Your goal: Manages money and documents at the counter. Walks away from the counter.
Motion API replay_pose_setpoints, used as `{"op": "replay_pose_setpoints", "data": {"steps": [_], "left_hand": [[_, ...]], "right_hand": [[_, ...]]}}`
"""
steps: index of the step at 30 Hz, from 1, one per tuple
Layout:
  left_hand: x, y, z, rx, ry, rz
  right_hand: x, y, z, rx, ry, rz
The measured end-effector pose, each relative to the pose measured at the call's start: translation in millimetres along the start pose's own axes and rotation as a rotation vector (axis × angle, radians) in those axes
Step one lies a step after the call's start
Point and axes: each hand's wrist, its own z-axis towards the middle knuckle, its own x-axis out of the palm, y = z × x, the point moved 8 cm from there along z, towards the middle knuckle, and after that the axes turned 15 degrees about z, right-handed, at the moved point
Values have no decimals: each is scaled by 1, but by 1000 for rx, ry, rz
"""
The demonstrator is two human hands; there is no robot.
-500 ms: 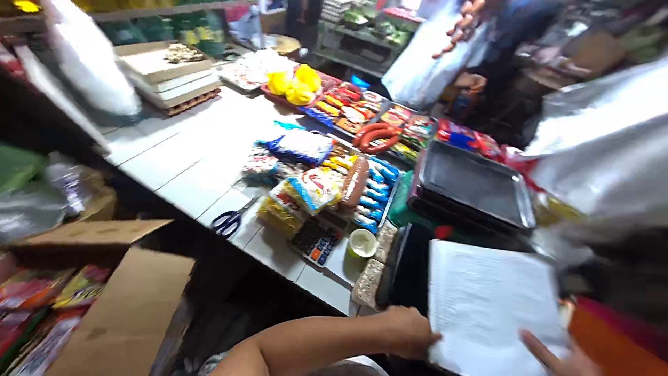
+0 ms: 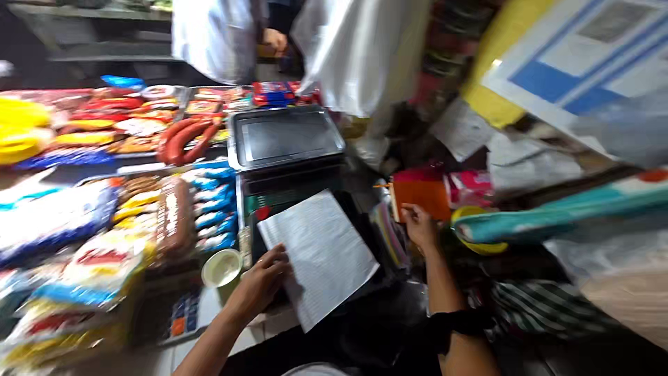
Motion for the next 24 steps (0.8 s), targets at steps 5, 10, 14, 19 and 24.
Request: {"op": "replay_pose_setpoints", "data": {"steps": [5, 10, 14, 19, 24], "left_hand": [[11, -11, -11, -9, -204, 164], [5, -14, -5, -75, -251, 197], [3, -13, 2, -100, -287, 238], [2, -11, -2, -106, -339, 243], [-7, -7, -12, -206, -455, 329]], "right_hand": [[45, -88, -31, 187, 204, 163], [71, -132, -72, 66, 73, 141], [36, -99, -78, -289, -211, 206], [3, -73, -43, -267, -316, 131], [62, -96, -46, 169, 283, -347]]}}
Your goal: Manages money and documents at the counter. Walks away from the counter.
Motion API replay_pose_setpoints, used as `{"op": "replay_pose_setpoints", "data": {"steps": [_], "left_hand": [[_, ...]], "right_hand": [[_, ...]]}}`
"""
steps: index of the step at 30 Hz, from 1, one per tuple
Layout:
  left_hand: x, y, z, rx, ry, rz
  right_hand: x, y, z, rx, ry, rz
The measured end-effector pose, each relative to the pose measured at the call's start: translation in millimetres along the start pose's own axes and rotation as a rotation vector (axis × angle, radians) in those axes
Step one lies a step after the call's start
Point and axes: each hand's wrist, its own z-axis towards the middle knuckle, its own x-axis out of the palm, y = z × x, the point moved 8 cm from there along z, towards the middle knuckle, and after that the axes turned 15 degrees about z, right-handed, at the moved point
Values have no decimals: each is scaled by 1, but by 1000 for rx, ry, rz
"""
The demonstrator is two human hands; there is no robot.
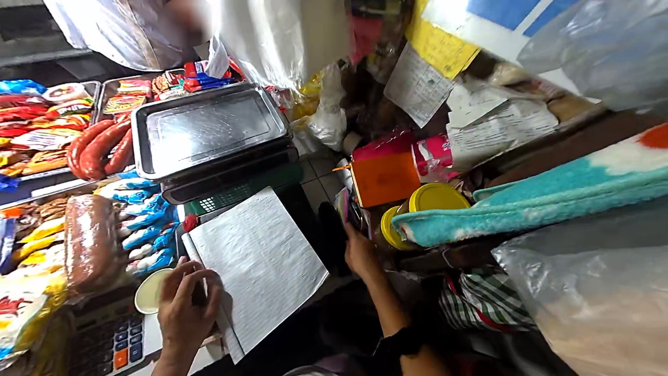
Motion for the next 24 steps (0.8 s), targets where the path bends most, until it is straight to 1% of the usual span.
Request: {"op": "replay_pose_setpoints", "data": {"steps": [1, 2, 4, 7, 9, 10, 11, 12, 14, 15, 17, 19, 20, 22, 24], "left_hand": [[0, 0, 0, -8, -9, 17], [-1, 0, 0, -7, -14, 22], [-2, -2, 1, 4, -16, 33], [-2, -2, 0, 20, -12, 37], [-1, 0, 0, 22, -5, 25], [0, 1, -1, 20, 0, 23], [0, 1, -1, 17, 2, 23], [0, 0, -1, 17, 3, 27], [0, 0, -2, 17, 4, 38], [0, 0, -2, 17, 3, 38], [1, 0, -1, 18, 3, 35], [0, 1, -1, 11, 7, 38], [0, 2, -1, 9, 8, 38], [1, 2, -2, 9, 11, 37], [1, 1, -1, 13, 9, 35]], "right_hand": [[12, 1, -4, -49, -23, -34], [17, 2, -8, -138, -132, -31], [4, -1, -12, -326, -444, 28], [-24, -20, -11, -370, -617, 161], [-29, -14, -23, -526, -729, 226], [-23, -6, -29, -573, -713, 233], [-13, 3, -33, -567, -638, 225], [1, 7, -32, -491, -516, 202], [23, -3, -20, -206, -211, 197], [20, -11, -16, -161, -221, 230], [2, -27, -9, -203, -395, 341], [-6, -40, -4, -306, -577, 412], [-6, -44, -1, -363, -639, 426], [-1, -51, 6, -426, -689, 511], [-2, -54, 12, -398, -649, 702]]}}
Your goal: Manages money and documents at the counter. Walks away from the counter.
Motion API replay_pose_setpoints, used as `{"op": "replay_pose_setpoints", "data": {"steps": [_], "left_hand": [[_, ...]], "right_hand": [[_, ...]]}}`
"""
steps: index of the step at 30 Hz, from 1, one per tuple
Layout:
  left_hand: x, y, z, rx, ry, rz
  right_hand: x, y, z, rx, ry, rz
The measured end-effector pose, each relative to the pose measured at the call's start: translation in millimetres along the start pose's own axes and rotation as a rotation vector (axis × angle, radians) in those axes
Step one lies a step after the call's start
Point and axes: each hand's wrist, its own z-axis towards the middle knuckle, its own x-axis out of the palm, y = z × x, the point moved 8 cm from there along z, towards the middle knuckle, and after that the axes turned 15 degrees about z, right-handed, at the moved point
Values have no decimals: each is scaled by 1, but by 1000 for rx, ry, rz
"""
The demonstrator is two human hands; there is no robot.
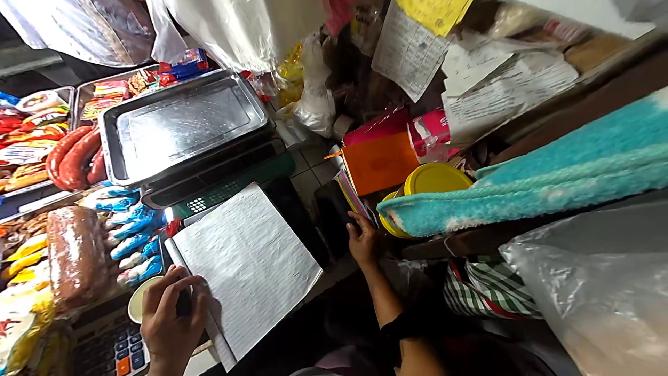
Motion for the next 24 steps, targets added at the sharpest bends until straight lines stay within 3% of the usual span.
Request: {"op": "replay_pose_setpoints", "data": {"steps": [7, 9, 12, 16, 19, 22, 24], "left_hand": [[1, 4, 0, -7, 5, 12], [-2, -1, 5, -11, 36, 36], [-32, -45, 22, -61, 77, -127], [-27, -144, 30, -246, 496, -929], [-23, -174, 26, -244, 537, -1055], [-16, -178, 26, -242, 640, -921], [-5, -177, 28, -127, 674, -607]], "right_hand": [[-4, 7, 15, 549, -150, 712], [3, 24, 13, 611, -138, 956], [3, 73, 1, 428, 15, 942], [11, 158, -52, 28, 266, 680], [27, 188, -86, -43, 449, 668], [30, 174, -104, 277, 583, 952], [25, 158, -113, 540, 598, 1263]]}}
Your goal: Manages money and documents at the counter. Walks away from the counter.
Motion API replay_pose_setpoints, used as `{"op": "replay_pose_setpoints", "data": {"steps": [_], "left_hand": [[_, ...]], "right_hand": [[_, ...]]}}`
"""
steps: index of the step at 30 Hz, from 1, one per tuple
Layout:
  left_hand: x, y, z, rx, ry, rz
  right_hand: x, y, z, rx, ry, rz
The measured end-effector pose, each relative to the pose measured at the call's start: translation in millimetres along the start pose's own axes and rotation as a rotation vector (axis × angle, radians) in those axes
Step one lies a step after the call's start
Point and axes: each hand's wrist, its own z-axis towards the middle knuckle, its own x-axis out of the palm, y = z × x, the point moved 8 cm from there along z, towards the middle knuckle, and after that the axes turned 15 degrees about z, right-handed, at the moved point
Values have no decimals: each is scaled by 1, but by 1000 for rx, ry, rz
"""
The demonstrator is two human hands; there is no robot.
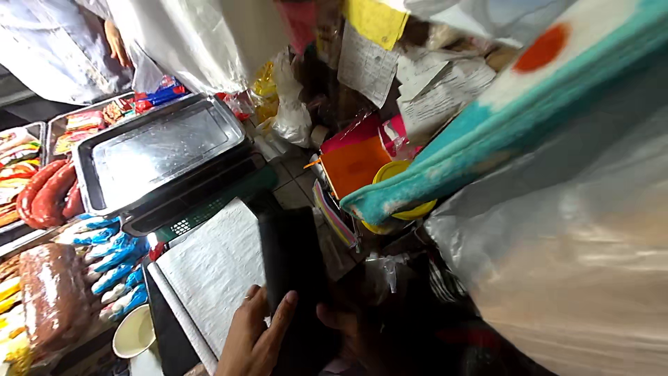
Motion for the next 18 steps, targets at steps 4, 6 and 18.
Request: {"op": "replay_pose_setpoints", "data": {"steps": [4, 6, 18], "left_hand": [[5, -11, 13, 132, 28, 434], [-15, -6, 12, 124, -13, 439], [-65, 141, -34, 95, -446, 572]], "right_hand": [[-36, 15, -24, 25, -324, -23], [-40, 42, -26, -21, -460, -606], [-69, 92, 103, 63, -557, -1896]]}}
